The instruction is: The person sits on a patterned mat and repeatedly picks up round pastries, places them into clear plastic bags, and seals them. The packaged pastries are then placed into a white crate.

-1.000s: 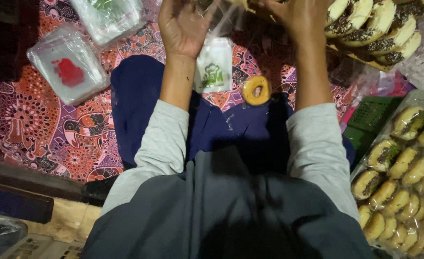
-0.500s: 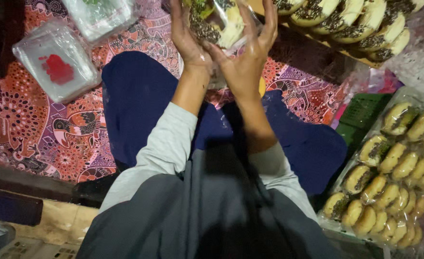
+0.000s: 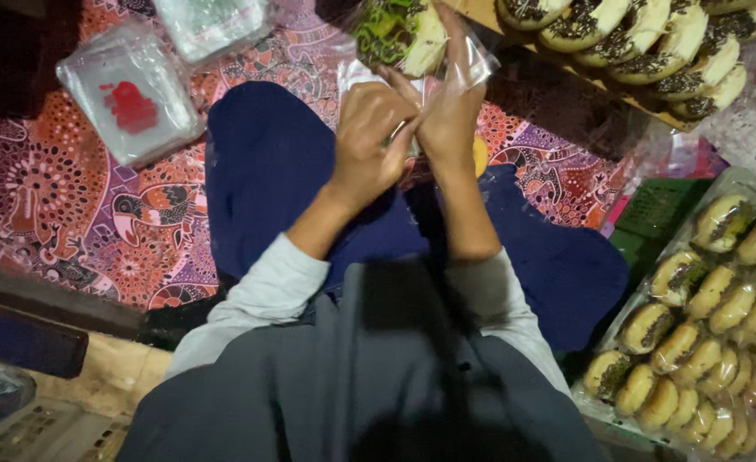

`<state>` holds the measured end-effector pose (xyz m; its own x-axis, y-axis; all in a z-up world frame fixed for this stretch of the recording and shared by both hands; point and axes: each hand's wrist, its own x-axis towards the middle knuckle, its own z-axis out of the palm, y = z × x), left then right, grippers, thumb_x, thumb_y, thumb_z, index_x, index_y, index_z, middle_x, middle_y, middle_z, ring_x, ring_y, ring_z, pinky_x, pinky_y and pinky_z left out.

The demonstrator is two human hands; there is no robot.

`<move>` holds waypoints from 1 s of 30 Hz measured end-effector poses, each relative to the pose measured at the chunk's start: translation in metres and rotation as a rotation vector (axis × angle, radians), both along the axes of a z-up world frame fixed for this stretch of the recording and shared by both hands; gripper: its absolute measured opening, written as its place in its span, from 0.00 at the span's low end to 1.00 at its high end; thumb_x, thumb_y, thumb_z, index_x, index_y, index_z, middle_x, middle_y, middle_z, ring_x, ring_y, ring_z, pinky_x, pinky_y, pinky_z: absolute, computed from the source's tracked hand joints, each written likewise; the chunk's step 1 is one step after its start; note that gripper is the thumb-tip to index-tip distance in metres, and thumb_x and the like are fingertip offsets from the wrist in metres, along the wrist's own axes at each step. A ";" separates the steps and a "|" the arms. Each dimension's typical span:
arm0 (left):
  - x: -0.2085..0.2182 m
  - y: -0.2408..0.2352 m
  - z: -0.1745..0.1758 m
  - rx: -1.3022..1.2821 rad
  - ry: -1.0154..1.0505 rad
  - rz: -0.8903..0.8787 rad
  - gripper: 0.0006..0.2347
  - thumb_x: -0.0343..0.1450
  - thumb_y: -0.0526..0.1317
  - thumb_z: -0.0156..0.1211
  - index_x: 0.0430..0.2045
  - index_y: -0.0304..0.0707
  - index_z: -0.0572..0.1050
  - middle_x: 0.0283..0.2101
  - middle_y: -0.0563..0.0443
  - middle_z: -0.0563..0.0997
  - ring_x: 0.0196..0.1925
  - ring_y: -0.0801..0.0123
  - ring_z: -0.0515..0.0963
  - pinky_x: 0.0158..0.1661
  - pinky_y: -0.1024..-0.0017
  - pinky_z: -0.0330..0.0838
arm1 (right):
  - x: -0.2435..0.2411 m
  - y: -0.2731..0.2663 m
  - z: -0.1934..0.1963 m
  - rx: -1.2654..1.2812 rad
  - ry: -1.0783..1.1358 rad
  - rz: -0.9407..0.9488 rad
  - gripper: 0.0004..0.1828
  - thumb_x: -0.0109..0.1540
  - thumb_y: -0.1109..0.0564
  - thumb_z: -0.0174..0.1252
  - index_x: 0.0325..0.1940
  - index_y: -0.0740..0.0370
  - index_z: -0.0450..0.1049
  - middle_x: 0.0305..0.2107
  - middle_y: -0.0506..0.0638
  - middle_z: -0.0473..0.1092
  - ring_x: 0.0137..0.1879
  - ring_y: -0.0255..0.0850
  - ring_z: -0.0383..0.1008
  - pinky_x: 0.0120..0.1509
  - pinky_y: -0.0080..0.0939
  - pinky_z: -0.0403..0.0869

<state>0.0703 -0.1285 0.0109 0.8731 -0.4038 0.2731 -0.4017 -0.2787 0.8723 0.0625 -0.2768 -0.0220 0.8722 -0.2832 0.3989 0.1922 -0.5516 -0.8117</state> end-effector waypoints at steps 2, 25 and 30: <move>0.006 0.026 0.004 -0.079 -0.375 -0.083 0.16 0.63 0.39 0.74 0.40 0.29 0.78 0.51 0.34 0.79 0.61 0.40 0.71 0.63 0.51 0.60 | -0.006 0.006 0.009 0.308 0.083 0.198 0.38 0.63 0.62 0.66 0.74 0.65 0.58 0.62 0.58 0.71 0.67 0.52 0.75 0.76 0.43 0.73; -0.051 0.138 -0.028 -0.201 0.167 0.448 0.06 0.77 0.29 0.58 0.45 0.25 0.79 0.39 0.46 0.86 0.39 0.73 0.84 0.42 0.77 0.78 | -0.021 0.122 0.044 -0.262 -0.009 0.560 0.20 0.62 0.67 0.65 0.59 0.62 0.75 0.41 0.55 0.76 0.48 0.50 0.78 0.53 0.48 0.77; -0.058 0.128 -0.020 -0.437 0.207 0.454 0.06 0.79 0.29 0.55 0.46 0.27 0.79 0.44 0.45 0.86 0.47 0.71 0.86 0.52 0.74 0.80 | 0.010 0.079 0.021 -0.195 0.182 0.260 0.21 0.60 0.67 0.64 0.58 0.61 0.77 0.41 0.59 0.78 0.45 0.50 0.82 0.50 0.44 0.80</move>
